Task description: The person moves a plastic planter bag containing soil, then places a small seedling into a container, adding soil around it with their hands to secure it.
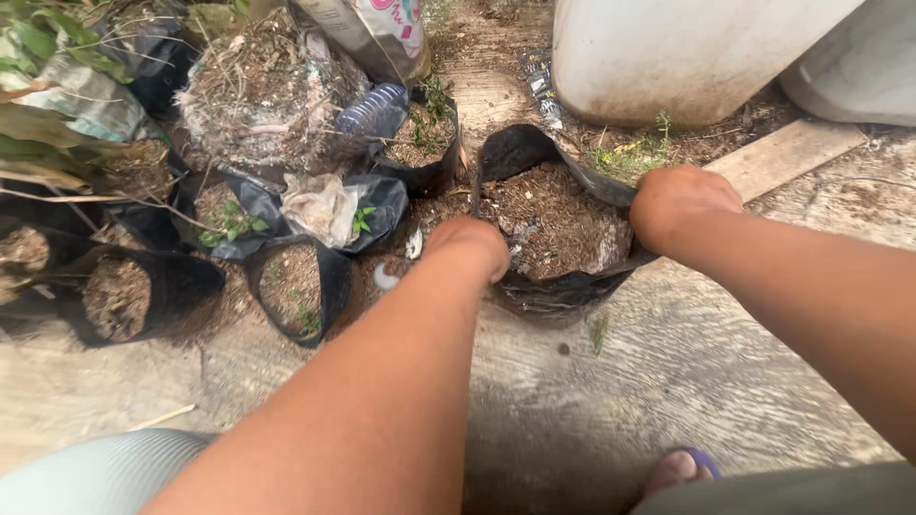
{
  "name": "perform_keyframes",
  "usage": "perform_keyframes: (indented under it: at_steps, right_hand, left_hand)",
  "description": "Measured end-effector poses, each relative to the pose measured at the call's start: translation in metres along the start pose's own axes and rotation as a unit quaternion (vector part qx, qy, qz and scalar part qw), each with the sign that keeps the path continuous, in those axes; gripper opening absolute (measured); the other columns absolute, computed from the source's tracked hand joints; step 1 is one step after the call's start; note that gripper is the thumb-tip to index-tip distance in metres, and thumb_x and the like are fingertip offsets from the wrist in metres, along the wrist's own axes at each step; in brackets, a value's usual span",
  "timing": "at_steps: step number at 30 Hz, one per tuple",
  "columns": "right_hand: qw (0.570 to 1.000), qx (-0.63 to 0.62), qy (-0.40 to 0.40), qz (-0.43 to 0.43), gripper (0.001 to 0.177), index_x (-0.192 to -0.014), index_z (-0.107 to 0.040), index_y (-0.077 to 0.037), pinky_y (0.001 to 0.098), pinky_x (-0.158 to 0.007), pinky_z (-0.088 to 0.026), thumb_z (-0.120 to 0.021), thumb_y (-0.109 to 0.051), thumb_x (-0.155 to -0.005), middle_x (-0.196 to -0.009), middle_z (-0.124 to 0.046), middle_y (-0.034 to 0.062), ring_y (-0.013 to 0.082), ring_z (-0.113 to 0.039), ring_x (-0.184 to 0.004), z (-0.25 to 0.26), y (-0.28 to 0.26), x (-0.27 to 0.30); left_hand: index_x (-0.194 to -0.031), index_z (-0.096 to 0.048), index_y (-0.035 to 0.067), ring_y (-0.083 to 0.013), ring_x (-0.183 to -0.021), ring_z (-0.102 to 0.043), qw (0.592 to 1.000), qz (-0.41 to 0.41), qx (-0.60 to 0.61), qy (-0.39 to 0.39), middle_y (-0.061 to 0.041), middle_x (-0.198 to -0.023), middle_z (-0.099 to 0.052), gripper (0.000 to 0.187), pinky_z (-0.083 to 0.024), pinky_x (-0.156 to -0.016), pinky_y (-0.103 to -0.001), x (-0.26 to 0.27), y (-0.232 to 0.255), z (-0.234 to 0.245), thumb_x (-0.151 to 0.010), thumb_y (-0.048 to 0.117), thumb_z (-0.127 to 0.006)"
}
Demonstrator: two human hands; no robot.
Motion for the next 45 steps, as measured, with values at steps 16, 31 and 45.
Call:
perform_keyframes:
  at_steps: [16, 31, 45]
  right_hand:
    - [0.986, -0.061, -0.12, -0.099, 0.03, -0.119, -0.078, -0.007, 0.0446, -0.093, -0.057, -0.067, -0.011, -0.092, -0.129, -0.072, 0.0144, 0.0346, -0.07, -0.118, 0.164, 0.184, 0.16]
    - [0.961, -0.163, -0.091, -0.203, 0.026, -0.116, -0.079, -0.003, 0.0435, -0.092, -0.058, -0.068, -0.01, -0.093, -0.128, -0.073, 0.0174, 0.035, -0.072, -0.117, 0.312, 0.442, 0.222]
    - [0.902, -0.232, -0.12, -0.342, 0.03, -0.121, -0.076, -0.003, 0.0424, -0.099, -0.057, -0.067, -0.012, -0.094, -0.134, -0.069, 0.0177, 0.0341, -0.068, -0.124, 0.303, 0.616, 0.275]
  left_hand:
    - [-0.101, -0.082, 0.006, -0.0308, -0.103, -0.075, 0.976, -0.09, -0.189, -0.057, -0.018, -0.112, -0.077, 0.028, -0.059, -0.091, -0.041, 0.2, 0.107, 0.099, -0.077, 0.011, -0.067]
    - [-0.107, -0.079, 0.007, -0.0347, -0.11, -0.072, 0.915, -0.221, -0.338, -0.005, -0.019, -0.119, -0.073, 0.032, -0.056, -0.095, -0.043, 0.378, 0.353, 0.245, -0.079, 0.008, -0.065]
    - [-0.103, -0.081, 0.005, -0.0353, -0.106, -0.073, 0.831, -0.311, -0.462, 0.002, -0.022, -0.113, -0.074, 0.032, -0.056, -0.093, -0.043, 0.438, 0.555, 0.234, -0.076, 0.006, -0.063]
Point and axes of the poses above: each hand's wrist, its own x-axis away from the middle knuckle, its own z-axis out of the back of the hand, y = z × x, the point moved 3 cm from there along -x, towards the middle knuckle
